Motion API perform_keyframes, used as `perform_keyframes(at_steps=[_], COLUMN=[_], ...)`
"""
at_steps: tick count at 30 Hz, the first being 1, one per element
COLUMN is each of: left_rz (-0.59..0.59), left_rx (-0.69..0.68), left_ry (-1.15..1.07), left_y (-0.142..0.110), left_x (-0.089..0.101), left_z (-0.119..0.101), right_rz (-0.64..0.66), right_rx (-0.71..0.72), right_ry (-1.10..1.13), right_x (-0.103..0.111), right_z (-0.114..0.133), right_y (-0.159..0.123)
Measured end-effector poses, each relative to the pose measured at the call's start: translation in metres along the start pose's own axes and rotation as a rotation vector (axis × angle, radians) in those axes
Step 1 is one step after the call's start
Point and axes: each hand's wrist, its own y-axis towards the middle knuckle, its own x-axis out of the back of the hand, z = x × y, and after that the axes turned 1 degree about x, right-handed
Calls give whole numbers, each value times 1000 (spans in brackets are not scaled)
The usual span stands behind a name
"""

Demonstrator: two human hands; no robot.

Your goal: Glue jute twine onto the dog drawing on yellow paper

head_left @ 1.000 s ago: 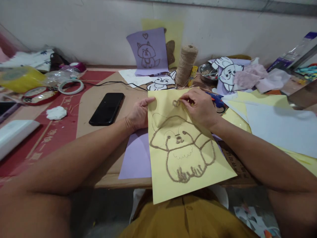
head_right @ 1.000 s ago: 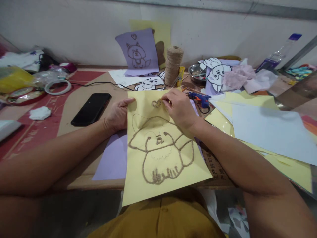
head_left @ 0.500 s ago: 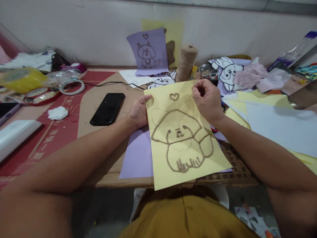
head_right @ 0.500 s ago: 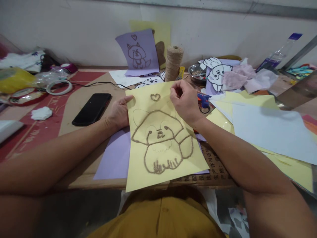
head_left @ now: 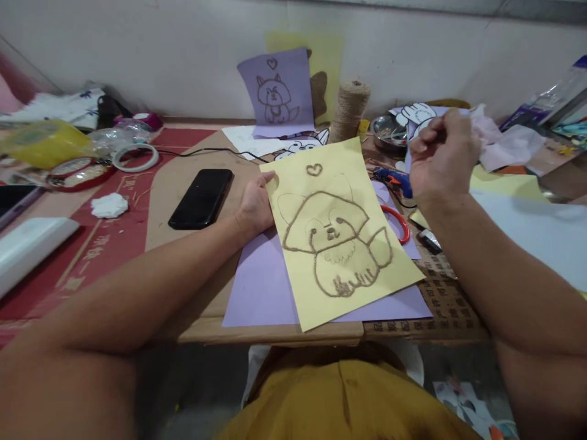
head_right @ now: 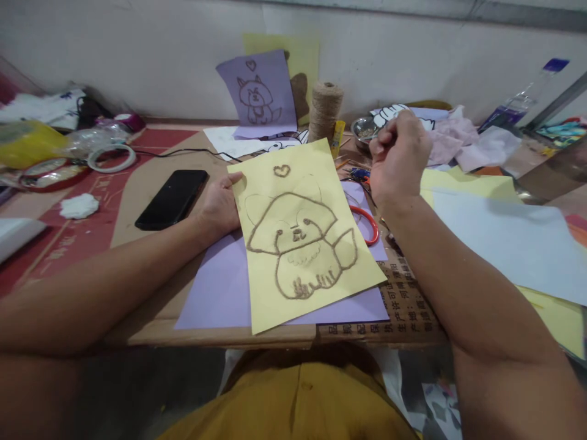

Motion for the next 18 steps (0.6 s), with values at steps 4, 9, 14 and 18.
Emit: perform_keyframes(at_steps=[4, 9, 14, 18], left_rz=[-6, 153, 240, 297], left_rx=[-11, 33, 111, 157], left_ry=[23, 52, 65, 91], left_y=[-3, -2, -2, -1], left_x=[-2, 7, 6, 7], left_z=[0, -2, 0, 3], right_rz=[96, 534, 785, 823], right_rx=[-4, 135, 499, 690], right_ry=[32, -311, -559, -654], right_x=[0, -6, -8, -6], right_z=[-5, -15, -2, -2], right_y=[-8, -56, -79, -81])
